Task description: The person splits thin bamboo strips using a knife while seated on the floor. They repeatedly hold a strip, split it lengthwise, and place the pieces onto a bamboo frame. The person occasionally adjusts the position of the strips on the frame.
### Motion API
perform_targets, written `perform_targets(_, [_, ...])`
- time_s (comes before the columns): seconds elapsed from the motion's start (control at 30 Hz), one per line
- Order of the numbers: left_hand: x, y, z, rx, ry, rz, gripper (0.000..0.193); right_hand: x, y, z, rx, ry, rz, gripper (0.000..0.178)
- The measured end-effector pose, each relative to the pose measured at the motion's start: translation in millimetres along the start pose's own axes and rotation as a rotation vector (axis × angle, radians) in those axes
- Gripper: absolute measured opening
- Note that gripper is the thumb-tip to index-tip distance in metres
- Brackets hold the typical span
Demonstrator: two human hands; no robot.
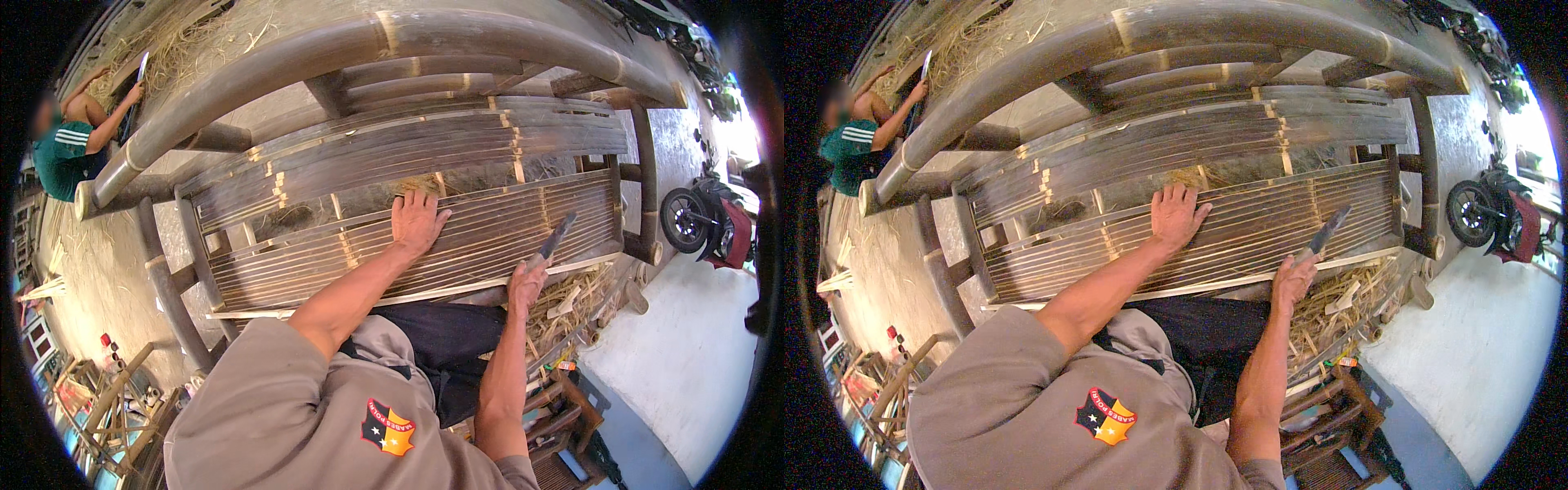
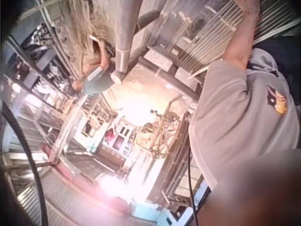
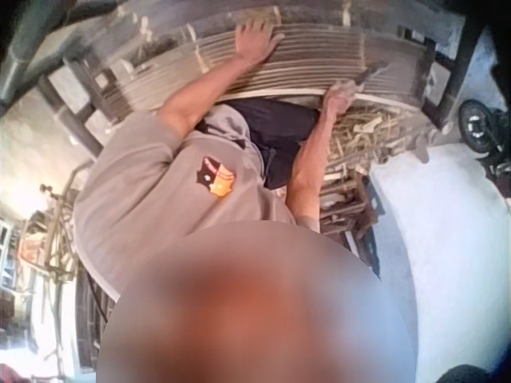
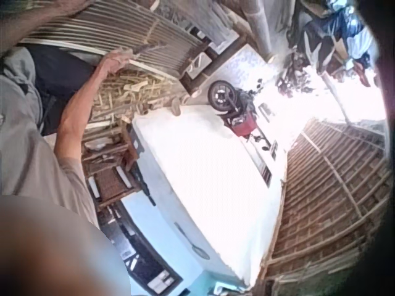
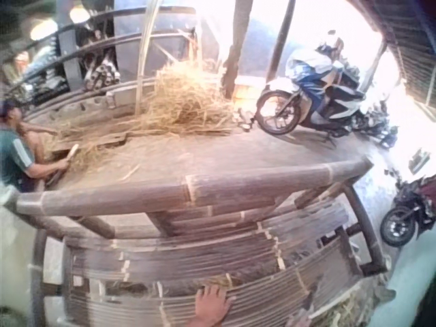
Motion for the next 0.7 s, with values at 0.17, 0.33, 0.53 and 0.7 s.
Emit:
perform_targets(0.17, [5,-2,-5,-0.008,-0.085,0.025,0.048,4,0,1,-0.051,0.005,0.030,0.073])
perform_targets(0.33, [-12,-7,7,0.084,0.025,0.036,0.054,11,7,-2,0.001,-0.093,-0.005,0.075])
perform_targets(0.53, [-35,-58,30,0.042,0.074,0.036,0.056,12,3,-4,-0.067,-0.101,-0.053,0.077])
perform_targets(0.7, [-32,-73,33,0.018,0.036,-0.015,0.050,18,12,-4,-0.045,-0.057,-0.066,0.078])
Point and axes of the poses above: each hand's wrist, its own z-axis away from the middle knuckle, its own x-axis out of the palm, y = z × x, the point moved 9 cm from there along -z, towards the middle knuckle, and after that the axes turned 9 degrees about -x, right-handed, at the moved point
